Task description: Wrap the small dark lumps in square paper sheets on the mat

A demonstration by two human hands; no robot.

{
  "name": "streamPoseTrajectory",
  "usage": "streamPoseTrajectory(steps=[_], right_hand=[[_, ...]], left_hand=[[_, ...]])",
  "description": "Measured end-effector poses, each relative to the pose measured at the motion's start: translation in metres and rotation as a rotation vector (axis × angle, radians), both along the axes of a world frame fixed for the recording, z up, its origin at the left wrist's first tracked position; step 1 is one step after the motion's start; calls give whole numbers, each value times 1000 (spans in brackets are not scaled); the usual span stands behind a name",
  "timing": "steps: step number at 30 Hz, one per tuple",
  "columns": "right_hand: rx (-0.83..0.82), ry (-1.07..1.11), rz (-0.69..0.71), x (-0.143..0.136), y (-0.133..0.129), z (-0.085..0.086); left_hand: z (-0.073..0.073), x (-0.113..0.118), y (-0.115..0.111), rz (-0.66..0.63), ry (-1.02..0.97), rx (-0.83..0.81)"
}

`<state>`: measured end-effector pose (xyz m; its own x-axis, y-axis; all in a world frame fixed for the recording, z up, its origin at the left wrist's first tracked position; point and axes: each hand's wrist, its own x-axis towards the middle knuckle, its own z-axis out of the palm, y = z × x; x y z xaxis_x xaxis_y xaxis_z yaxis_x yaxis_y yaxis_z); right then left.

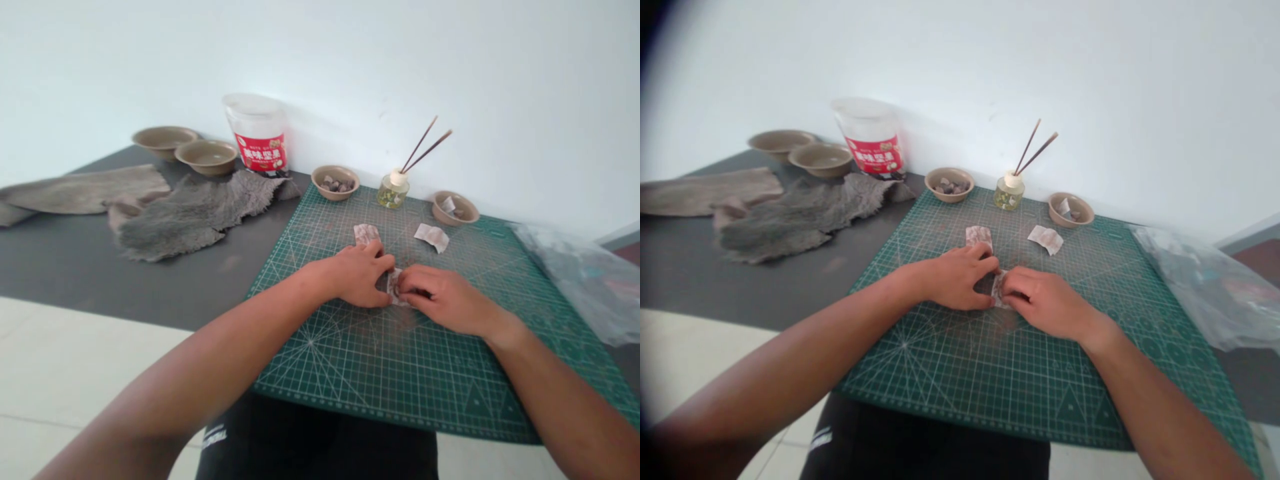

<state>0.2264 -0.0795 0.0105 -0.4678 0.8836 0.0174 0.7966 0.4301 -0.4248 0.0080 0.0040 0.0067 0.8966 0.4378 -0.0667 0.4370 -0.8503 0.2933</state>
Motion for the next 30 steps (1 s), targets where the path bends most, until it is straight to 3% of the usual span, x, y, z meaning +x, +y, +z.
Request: streamPoseTrajectory(steps=[4, 8, 13, 17, 22, 27, 30], right_hand=[[62, -43, -105, 4, 2, 2], [-41, -4, 18, 2, -3, 3], [58, -59, -146, 1, -3, 1], [-25, -26, -14, 3, -3, 0], [73, -87, -175, 7, -1, -1], [-9, -36, -19, 3, -4, 0], [63, -89, -137, 4, -3, 1]], left_hand=[[0, 0, -1, 14, 5, 24], [1, -1, -1, 5, 7, 4], [1, -1, -1, 10, 21, 17], [2, 0, 0, -7, 30, 4], [3, -1, -1, 11, 43, -2], [5, -1, -2, -8, 61, -2], [4, -1, -1, 3, 60, 7]])
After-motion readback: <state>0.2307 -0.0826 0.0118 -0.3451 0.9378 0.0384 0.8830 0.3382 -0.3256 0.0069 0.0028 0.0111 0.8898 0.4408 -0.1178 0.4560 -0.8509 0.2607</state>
